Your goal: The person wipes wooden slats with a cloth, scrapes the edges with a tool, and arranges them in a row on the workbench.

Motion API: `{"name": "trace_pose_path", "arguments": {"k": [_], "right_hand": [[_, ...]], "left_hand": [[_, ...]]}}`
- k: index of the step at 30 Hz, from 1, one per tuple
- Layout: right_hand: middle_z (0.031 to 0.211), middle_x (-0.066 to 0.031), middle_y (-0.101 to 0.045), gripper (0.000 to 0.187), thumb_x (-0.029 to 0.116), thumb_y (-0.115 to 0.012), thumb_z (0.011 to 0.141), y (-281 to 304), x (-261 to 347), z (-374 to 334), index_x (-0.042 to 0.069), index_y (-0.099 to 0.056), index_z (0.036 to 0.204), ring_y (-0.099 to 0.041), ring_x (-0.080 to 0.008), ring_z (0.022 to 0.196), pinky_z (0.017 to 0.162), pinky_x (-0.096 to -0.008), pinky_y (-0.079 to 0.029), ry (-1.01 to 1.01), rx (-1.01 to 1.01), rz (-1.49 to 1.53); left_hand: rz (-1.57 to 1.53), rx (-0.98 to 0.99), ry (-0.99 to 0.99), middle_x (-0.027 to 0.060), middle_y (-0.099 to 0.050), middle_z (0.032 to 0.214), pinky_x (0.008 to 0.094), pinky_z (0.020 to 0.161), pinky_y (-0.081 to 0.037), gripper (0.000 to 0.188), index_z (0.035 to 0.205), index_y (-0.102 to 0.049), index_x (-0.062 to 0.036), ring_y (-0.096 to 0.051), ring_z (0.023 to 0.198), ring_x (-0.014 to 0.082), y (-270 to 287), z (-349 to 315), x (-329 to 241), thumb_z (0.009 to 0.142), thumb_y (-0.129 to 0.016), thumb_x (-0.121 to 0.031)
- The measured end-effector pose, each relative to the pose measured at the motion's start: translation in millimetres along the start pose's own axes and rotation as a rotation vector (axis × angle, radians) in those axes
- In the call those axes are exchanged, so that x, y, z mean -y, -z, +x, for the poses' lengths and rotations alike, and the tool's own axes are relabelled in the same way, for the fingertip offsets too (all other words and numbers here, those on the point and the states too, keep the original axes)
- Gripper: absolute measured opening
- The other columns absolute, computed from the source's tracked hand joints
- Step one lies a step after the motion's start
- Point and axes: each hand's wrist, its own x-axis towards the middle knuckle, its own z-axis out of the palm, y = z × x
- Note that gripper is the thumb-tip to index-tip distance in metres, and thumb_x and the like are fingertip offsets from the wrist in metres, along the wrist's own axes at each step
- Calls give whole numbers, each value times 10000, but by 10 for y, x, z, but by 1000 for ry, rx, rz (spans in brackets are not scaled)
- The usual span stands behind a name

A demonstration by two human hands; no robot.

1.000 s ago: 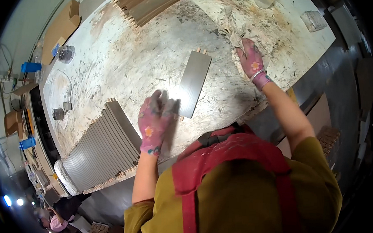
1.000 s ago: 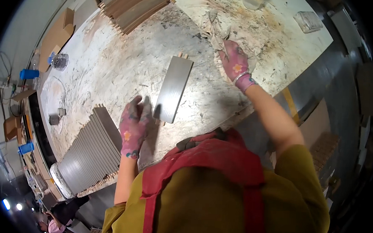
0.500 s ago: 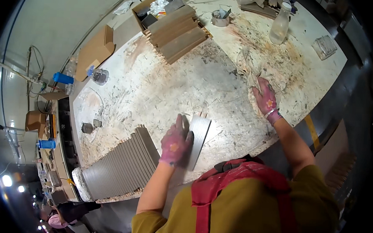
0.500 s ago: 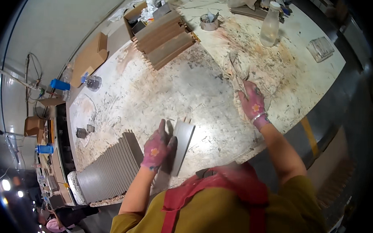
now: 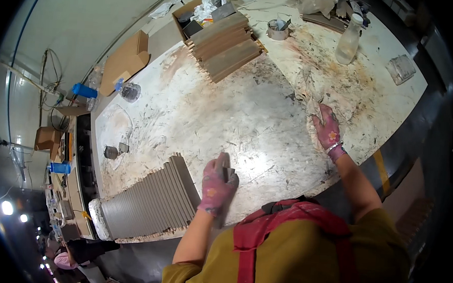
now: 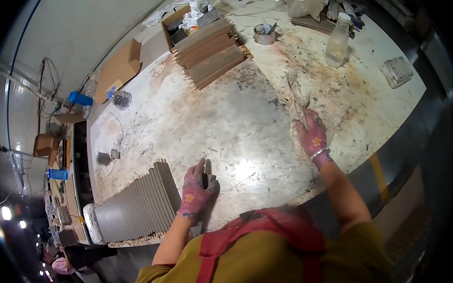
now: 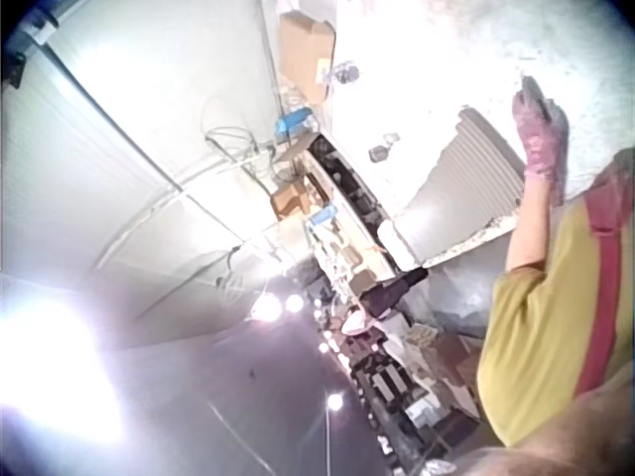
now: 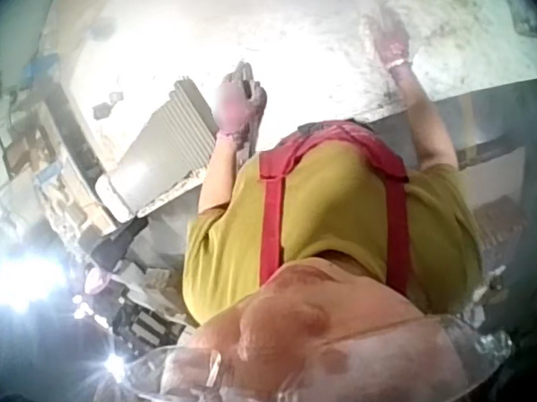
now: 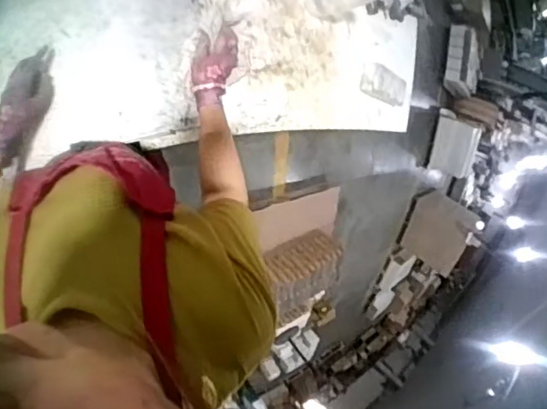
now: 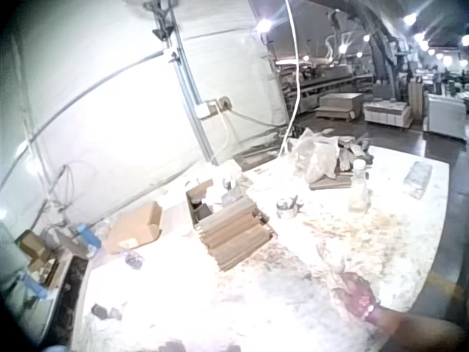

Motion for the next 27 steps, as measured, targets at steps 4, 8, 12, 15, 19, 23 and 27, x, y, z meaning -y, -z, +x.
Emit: {"name": "trace_pose_path", "arguments": {"k": [4, 8, 12, 15, 19, 23, 27], "right_hand": [[1234, -184, -529, 414, 223, -581, 882, 28, 24, -5, 63, -505, 1256, -531, -398, 1080, 919, -451, -425, 21, -1, 31], [1228, -191, -532, 412, 215, -587, 875, 28, 9, -11, 56, -510, 1248, -528, -405, 1079, 922, -452, -424, 8, -7, 50], [1216, -200, -537, 412, 191, -591, 864, 88, 122, 18, 50, -511, 1243, -524, -405, 1086, 930, -450, -420, -27, 11, 44], [1216, -202, -539, 414, 183, -593, 857, 80, 122, 4, 45, -513, 1239, -523, -402, 1090, 934, -450, -417, -34, 4, 18], [1203, -200, -553, 412, 177, -597, 845, 83, 137, 16, 35, -526, 1226, -526, -393, 1093, 937, -445, -418, -51, -2, 14], [1181, -202, -564, 410, 160, -604, 835, 61, 200, 2, 29, -533, 1217, -531, -389, 1088, 934, -437, -423, -72, -24, -67], [1171, -207, -564, 421, 124, -619, 822, 123, 216, 45, 33, -525, 1222, -534, -393, 1080, 932, -430, -427, -34, 26, 13]], "left_hand": [[98, -129, 12, 203, -508, 1265, 421, 968, -440, 512, 1301, -497, -68, -513, 1158, 380, 319, 24, 408, 811, -608, -165], [763, -163, -178, 148, -461, 1352, 487, 1092, -275, 546, 1285, -526, -116, -387, 1300, 353, 623, -11, 519, 756, -659, -145], [766, -86, -174, 156, -474, 1339, 498, 1097, -259, 578, 1282, -541, -109, -380, 1309, 348, 688, 109, 505, 737, -700, -223], [155, -130, -171, 165, -528, 1282, 420, 1035, -375, 542, 1281, -534, -76, -503, 1194, 345, 641, 700, 521, 800, -676, -284], [-130, -212, -153, 166, -545, 1269, 385, 972, -430, 516, 1249, -546, -39, -551, 1122, 327, 432, 1842, 418, 843, -647, -341], [83, -326, -108, 157, -547, 1250, 398, 966, -434, 590, 1231, -561, -53, -539, 1132, 327, 160, 2711, 367, 782, -691, -413], [244, -320, 30, 139, -561, 1192, 400, 929, -453, 684, 1212, -570, -74, -549, 1102, 314, 34, 2967, 318, 686, -759, -469]]}}
